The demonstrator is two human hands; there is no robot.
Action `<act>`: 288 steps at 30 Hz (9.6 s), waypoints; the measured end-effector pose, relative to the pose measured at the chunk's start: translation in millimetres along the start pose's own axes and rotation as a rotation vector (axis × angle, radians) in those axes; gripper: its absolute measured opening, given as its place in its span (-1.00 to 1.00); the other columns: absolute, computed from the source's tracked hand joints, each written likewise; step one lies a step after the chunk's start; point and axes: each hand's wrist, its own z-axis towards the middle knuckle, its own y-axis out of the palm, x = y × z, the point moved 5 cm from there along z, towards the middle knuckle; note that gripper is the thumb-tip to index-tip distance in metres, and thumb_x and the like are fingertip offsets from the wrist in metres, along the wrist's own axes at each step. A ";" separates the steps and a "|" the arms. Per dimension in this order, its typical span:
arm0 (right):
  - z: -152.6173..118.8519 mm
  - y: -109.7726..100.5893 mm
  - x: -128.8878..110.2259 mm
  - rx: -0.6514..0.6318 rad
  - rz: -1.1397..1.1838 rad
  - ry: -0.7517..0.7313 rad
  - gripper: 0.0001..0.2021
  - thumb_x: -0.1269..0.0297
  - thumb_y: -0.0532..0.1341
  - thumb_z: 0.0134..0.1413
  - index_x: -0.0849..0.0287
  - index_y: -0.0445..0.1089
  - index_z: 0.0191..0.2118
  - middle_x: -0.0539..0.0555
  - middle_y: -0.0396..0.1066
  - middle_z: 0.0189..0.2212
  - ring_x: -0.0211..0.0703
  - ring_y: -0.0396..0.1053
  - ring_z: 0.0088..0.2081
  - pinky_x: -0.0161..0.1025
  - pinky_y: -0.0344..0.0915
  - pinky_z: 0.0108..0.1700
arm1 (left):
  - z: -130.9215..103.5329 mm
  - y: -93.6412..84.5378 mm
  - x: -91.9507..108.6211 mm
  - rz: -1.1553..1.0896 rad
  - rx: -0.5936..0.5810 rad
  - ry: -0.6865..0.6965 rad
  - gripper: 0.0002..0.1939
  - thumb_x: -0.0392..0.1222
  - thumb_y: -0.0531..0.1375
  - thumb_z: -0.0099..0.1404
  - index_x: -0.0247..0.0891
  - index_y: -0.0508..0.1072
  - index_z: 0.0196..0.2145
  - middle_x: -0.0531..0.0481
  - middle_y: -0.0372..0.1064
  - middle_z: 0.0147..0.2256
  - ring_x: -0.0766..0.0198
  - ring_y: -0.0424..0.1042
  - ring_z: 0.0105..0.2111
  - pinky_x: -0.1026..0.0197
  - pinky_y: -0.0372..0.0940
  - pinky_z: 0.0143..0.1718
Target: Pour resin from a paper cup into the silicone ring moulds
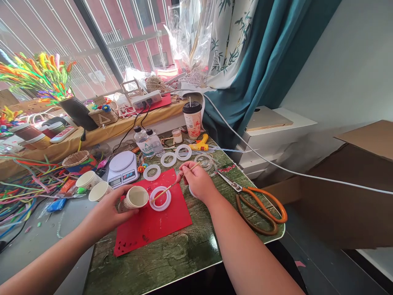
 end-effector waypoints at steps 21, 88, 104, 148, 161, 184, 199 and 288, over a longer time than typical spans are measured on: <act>1.1 -0.8 0.8 -0.008 -0.019 0.005 -0.50 -0.32 0.46 0.26 -0.03 0.36 -0.18 0.08 0.73 -0.41 -0.15 0.31 -0.48 -0.15 0.28 -0.33 | 2.6 -1.7 1.9 0.026 -0.004 -0.011 -0.41 0.14 0.44 0.28 -0.01 0.67 0.23 -0.08 0.81 0.16 -0.24 0.75 0.13 -0.16 0.58 0.20; -2.5 -0.7 -4.5 -0.041 -0.029 0.006 -0.49 -0.34 0.48 0.25 -0.02 0.38 -0.19 0.02 0.62 -0.46 -0.14 0.28 -0.45 -0.15 0.28 -0.31 | -10.6 -1.8 13.3 0.047 0.004 0.071 -0.48 -0.04 0.40 0.29 -0.03 0.65 0.20 -0.09 0.83 0.14 -0.18 0.79 0.10 -0.13 0.62 0.16; -2.0 -0.1 -3.9 -0.036 -0.030 -0.009 -0.49 -0.34 0.47 0.26 -0.03 0.38 -0.18 0.02 0.64 -0.46 -0.15 0.27 -0.47 -0.14 0.26 -0.32 | -10.2 -0.4 12.2 0.048 -0.017 0.065 -0.46 -0.02 0.41 0.29 -0.04 0.65 0.22 -0.11 0.82 0.17 -0.21 0.78 0.14 -0.16 0.61 0.18; -0.3 1.2 -4.1 -0.040 -0.030 -0.019 -0.50 -0.33 0.46 0.26 -0.02 0.38 -0.18 0.03 0.67 -0.45 -0.17 0.27 -0.49 -0.16 0.23 -0.35 | -13.9 6.5 10.8 0.093 -0.027 0.087 -0.42 -0.05 0.44 0.27 -0.01 0.66 0.25 -0.12 0.80 0.22 -0.27 0.77 0.21 -0.25 0.60 0.26; 0.0 0.5 -4.0 -0.047 -0.032 -0.024 -0.51 -0.32 0.46 0.27 -0.02 0.39 -0.17 0.02 0.68 -0.45 -0.17 0.28 -0.50 -0.17 0.23 -0.35 | -13.5 8.3 19.6 0.111 -0.014 0.166 -0.43 -0.12 0.42 0.28 -0.01 0.65 0.25 -0.08 0.81 0.22 -0.22 0.80 0.21 -0.23 0.64 0.24; 1.1 1.9 -4.6 -0.054 -0.028 -0.023 -0.56 -0.27 0.43 0.29 -0.02 0.37 -0.16 0.03 0.69 -0.45 -0.17 0.27 -0.49 -0.18 0.22 -0.36 | -6.3 13.1 35.6 0.124 0.005 0.223 -0.48 -0.06 0.45 0.33 0.02 0.66 0.24 -0.06 0.82 0.20 -0.22 0.80 0.19 -0.19 0.67 0.19; 1.8 3.3 -5.0 -0.065 -0.022 -0.024 -0.58 -0.23 0.42 0.30 -0.03 0.36 -0.17 0.03 0.68 -0.45 -0.17 0.25 -0.50 -0.19 0.21 -0.36 | -2.4 13.6 36.8 0.136 0.003 0.228 -0.47 -0.06 0.45 0.33 -0.01 0.67 0.24 -0.10 0.81 0.20 -0.24 0.79 0.21 -0.20 0.66 0.23; 3.3 5.5 -5.7 -0.053 -0.037 -0.030 -0.73 -0.06 0.34 0.36 -0.03 0.35 -0.17 -0.01 0.66 -0.47 -0.15 0.25 -0.49 -0.18 0.18 -0.35 | 21.4 16.2 44.4 0.142 -0.016 0.218 -0.43 -0.03 0.46 0.33 0.03 0.62 0.27 -0.07 0.79 0.24 -0.25 0.77 0.23 -0.30 0.59 0.31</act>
